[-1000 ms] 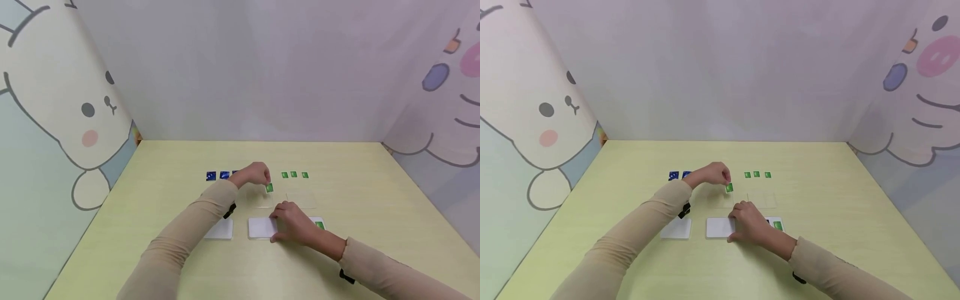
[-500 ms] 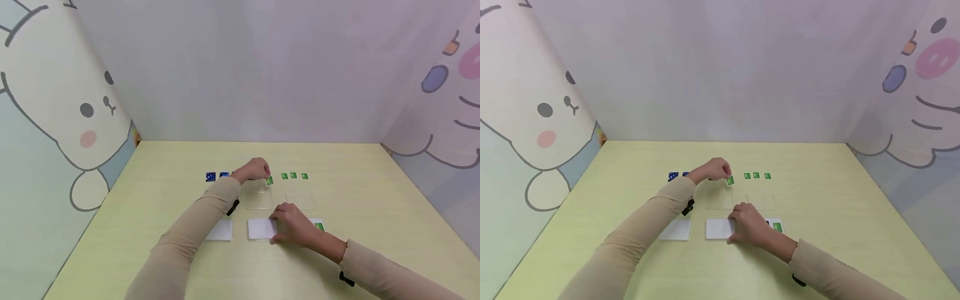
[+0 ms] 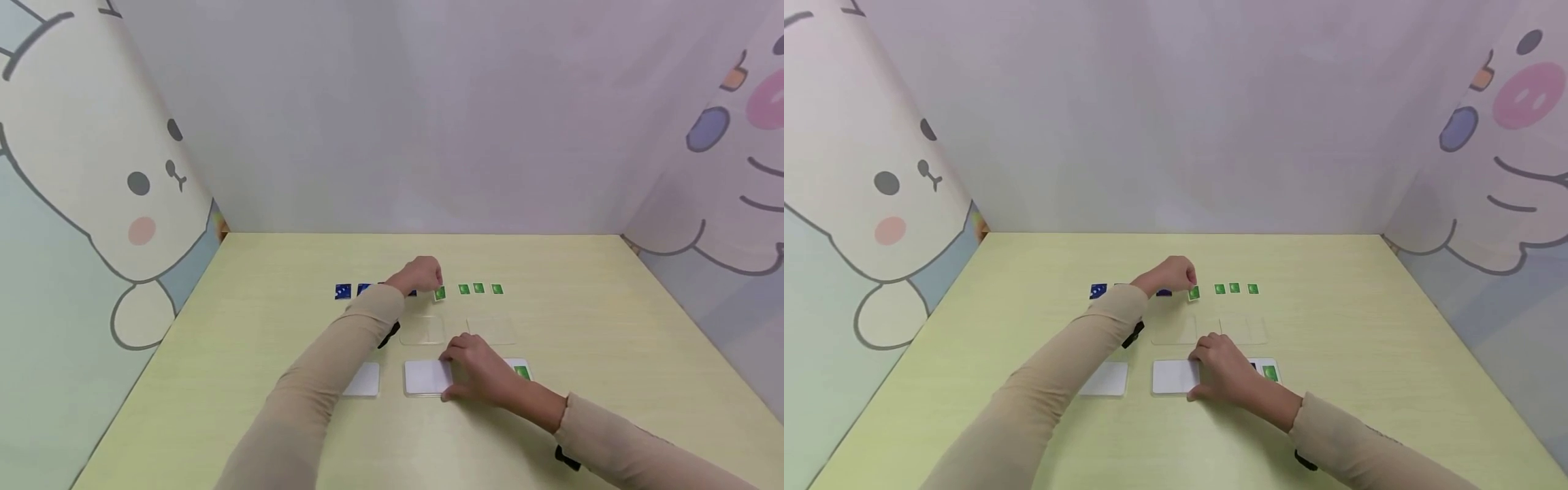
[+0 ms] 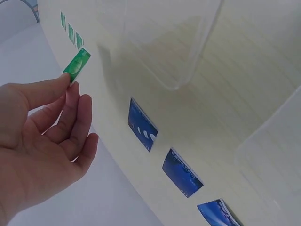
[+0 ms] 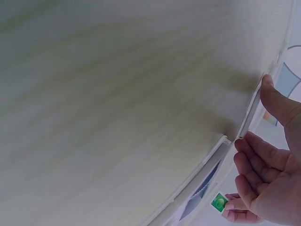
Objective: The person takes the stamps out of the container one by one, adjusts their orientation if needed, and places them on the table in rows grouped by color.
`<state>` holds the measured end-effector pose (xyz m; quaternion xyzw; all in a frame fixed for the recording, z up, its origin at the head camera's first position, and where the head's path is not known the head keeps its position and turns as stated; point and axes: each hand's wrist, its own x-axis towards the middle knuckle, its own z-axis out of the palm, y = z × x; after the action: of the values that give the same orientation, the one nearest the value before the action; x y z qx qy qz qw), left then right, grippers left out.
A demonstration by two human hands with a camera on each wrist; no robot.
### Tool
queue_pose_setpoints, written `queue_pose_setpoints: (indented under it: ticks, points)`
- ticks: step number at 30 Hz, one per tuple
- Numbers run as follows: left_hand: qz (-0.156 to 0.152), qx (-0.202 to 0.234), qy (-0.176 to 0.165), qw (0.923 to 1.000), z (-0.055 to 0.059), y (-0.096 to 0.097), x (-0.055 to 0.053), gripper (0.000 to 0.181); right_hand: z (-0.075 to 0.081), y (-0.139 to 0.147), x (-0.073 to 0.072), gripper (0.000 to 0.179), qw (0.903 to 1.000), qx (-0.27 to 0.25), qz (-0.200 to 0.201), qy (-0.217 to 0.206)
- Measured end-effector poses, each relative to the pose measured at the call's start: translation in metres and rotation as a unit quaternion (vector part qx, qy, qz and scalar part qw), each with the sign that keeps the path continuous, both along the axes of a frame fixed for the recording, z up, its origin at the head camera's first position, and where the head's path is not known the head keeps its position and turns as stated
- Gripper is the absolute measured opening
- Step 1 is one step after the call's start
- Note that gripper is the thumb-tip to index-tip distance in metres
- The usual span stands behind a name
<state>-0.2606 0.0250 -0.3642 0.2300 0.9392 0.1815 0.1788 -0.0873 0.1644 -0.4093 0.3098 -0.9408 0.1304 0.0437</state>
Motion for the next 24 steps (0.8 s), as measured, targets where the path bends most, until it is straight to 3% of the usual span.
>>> queue_pose_setpoints:
  ticks: [10,24]
  points:
    - [0.007,-0.033,0.006,0.9994,0.006,0.012,-0.002,0.016,0.001,-0.001,0.001,0.056,0.9999,0.001,0.009,0.008]
    - [0.000,-0.056,0.021,0.9982,0.000,0.020,-0.005,0.018,0.004,-0.003,0.002,0.055,0.9997,0.014,0.012,0.018]
